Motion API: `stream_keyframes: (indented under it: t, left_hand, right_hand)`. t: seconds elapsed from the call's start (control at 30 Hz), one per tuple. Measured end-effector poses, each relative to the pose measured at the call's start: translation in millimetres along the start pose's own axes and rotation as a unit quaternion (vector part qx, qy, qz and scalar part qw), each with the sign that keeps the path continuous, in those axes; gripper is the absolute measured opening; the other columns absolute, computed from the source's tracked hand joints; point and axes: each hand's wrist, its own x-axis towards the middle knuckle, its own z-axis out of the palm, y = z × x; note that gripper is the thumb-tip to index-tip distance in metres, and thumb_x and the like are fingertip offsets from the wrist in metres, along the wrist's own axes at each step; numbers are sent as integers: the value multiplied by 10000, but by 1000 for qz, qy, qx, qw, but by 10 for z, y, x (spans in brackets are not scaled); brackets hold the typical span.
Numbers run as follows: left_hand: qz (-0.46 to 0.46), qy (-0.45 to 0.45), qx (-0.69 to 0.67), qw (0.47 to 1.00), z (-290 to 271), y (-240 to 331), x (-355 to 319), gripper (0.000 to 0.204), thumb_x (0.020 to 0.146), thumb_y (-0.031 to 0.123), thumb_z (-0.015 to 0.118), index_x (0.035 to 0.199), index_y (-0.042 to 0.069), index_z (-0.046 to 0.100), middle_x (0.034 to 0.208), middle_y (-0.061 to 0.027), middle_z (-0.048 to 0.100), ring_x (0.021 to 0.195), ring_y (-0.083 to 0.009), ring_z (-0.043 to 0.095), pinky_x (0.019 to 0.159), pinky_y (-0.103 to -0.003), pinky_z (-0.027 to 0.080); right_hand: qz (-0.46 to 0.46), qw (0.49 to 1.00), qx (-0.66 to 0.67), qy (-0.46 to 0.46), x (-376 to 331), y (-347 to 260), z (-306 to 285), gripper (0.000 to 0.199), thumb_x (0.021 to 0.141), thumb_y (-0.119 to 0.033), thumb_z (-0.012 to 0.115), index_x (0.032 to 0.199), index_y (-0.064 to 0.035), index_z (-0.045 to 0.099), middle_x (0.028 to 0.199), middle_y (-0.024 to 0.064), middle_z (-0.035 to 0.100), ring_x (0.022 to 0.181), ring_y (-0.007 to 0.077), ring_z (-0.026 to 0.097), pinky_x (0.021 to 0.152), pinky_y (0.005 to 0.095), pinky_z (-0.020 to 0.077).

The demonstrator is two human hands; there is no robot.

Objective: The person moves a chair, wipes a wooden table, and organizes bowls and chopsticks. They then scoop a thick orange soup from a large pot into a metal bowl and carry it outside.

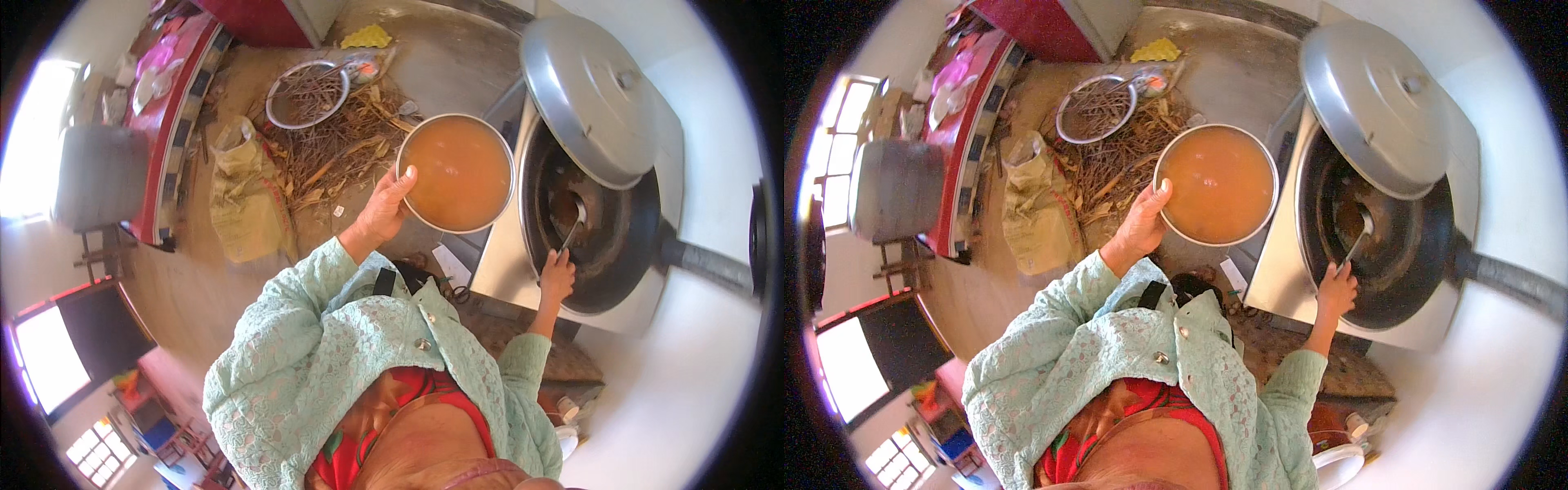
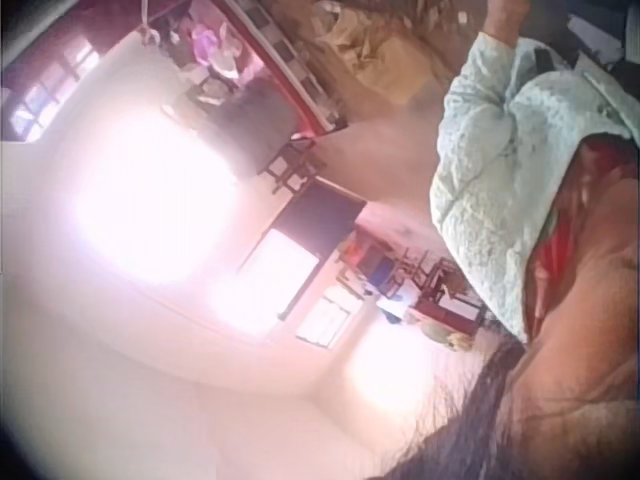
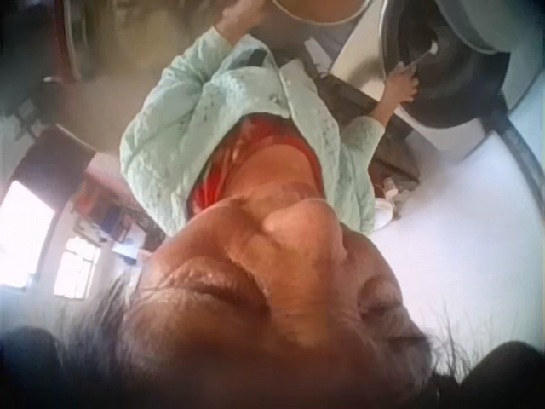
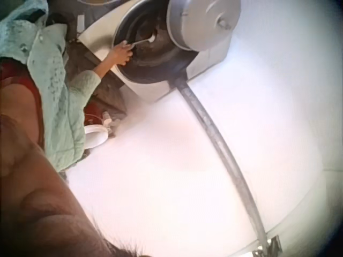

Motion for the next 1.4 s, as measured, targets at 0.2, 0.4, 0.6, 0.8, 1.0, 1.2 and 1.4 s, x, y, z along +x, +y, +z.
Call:
stream_keyframes:
  t: [0.2, 0.4, 0.6, 0.8, 1.0, 1.2, 1.4]
  left_hand:
    - [55, 29, 9, 998, -528, 312, -291, 650, 840, 399, 621, 1328, 90, 324, 1197, -40, 505, 1073, -139, 513, 823, -297, 481]
    - [112, 73, -11, 991, -1185, 640, -664, 704, 844, 378, 627, 1361, 71, 260, 1258, -70, 425, 1133, -167, 441, 932, -330, 399]
    - [200, 117, -57, 971, -1612, 936, -1124, 606, 884, 301, 588, 1360, 67, 295, 1265, -58, 451, 1148, -154, 438, 958, -321, 375]
    - [278, 180, -133, 934, -1849, 907, -1554, 551, 892, 283, 578, 1342, 71, 342, 1269, -39, 471, 1138, -141, 457, 955, -310, 382]
    - [353, 224, -173, 892, -1894, 835, -2020, 539, 892, 308, 574, 1327, 77, 356, 1266, -36, 479, 1136, -143, 466, 952, -311, 392]
    - [407, 305, -194, 839, -1939, 648, -2544, 555, 876, 344, 590, 1317, 91, 369, 1250, -23, 491, 1124, -128, 472, 931, -308, 410]
    - [445, 350, -223, 794, -2134, 447, -3130, 559, 864, 365, 600, 1303, 97, 382, 1220, -7, 508, 1089, -105, 496, 871, -284, 449]
  right_hand:
    - [-92, 985, -75, 122, -468, -822, -494, 500, 930, -485, 339, 1351, -219, 384, 1379, 94, 340, 1201, 327, 380, 871, 562, 351]
    - [-337, 933, 89, 89, -817, -1959, -546, 463, 957, -405, 299, 1346, -175, 398, 1339, 127, 389, 1170, 350, 413, 920, 519, 357]
    - [-430, 896, 107, 15, -833, -2512, -273, 467, 952, -400, 307, 1330, -151, 426, 1318, 151, 417, 1174, 342, 426, 940, 436, 370]
    - [-443, 894, 39, -46, -770, -2765, 4, 502, 938, -467, 282, 1322, -180, 434, 1290, 137, 441, 1144, 351, 452, 910, 463, 381]
    - [-492, 868, -29, -60, -594, -3139, 94, 504, 935, -476, 291, 1317, -184, 437, 1285, 136, 445, 1140, 355, 455, 907, 473, 380]
    - [-526, 842, -108, -56, -343, -3294, 171, 517, 933, -464, 309, 1282, -119, 474, 1235, 190, 471, 1124, 374, 460, 926, 451, 370]
    - [-644, 753, -112, -78, -738, -3803, 334, 538, 945, -436, 308, 1255, -33, 484, 1147, 245, 517, 1117, 389, 455, 944, 434, 354]
